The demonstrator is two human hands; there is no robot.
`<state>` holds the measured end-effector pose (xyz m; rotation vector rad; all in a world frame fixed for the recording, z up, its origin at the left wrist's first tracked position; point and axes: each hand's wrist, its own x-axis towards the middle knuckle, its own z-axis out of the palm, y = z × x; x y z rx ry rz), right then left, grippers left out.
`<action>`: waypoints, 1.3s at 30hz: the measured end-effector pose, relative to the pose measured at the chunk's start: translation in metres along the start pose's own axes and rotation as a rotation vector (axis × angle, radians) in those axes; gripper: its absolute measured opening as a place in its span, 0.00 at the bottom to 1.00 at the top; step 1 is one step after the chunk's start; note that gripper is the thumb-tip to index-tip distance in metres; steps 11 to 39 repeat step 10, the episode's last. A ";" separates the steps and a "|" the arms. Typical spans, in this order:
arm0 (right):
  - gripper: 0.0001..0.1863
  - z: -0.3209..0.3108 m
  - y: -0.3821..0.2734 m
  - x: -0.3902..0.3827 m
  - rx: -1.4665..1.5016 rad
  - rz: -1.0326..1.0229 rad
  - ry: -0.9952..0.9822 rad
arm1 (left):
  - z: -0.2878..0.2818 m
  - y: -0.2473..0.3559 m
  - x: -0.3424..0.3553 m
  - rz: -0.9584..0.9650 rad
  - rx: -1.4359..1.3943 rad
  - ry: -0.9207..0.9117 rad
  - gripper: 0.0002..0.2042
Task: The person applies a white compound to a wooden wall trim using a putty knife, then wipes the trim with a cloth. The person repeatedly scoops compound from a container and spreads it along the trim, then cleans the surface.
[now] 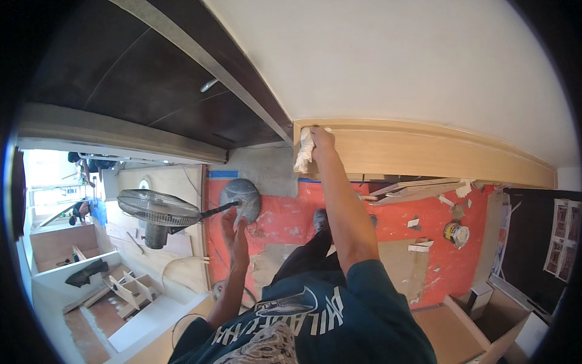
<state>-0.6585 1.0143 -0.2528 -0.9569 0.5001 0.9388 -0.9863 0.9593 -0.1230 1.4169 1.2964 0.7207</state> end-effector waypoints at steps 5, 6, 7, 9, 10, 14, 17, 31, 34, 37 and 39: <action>0.14 0.006 0.007 -0.020 -0.021 -0.025 0.056 | 0.000 -0.002 -0.002 0.022 0.036 -0.041 0.21; 0.15 0.002 0.011 -0.020 -0.027 -0.040 0.077 | 0.000 0.000 -0.004 0.025 0.042 -0.030 0.21; 0.16 0.004 0.010 -0.018 -0.033 -0.042 0.096 | 0.000 0.002 -0.005 0.029 0.047 -0.020 0.21; 0.18 0.017 0.004 -0.008 -0.046 -0.046 0.133 | -0.003 0.006 -0.007 -0.011 0.023 -0.003 0.22; 0.18 0.019 0.003 -0.006 -0.052 -0.049 0.129 | -0.005 0.006 -0.007 -0.056 -0.013 0.006 0.23; 0.18 0.019 0.003 -0.006 -0.052 -0.049 0.129 | -0.005 0.006 -0.007 -0.056 -0.013 0.006 0.23; 0.18 0.019 0.003 -0.006 -0.052 -0.049 0.129 | -0.005 0.006 -0.007 -0.056 -0.013 0.006 0.23; 0.18 0.019 0.003 -0.006 -0.052 -0.049 0.129 | -0.005 0.006 -0.007 -0.056 -0.013 0.006 0.23; 0.18 0.019 0.003 -0.006 -0.052 -0.049 0.129 | -0.005 0.006 -0.007 -0.056 -0.013 0.006 0.23; 0.18 0.019 0.003 -0.006 -0.052 -0.049 0.129 | -0.005 0.006 -0.007 -0.056 -0.013 0.006 0.23; 0.18 0.019 0.003 -0.006 -0.052 -0.049 0.129 | -0.005 0.006 -0.007 -0.056 -0.013 0.006 0.23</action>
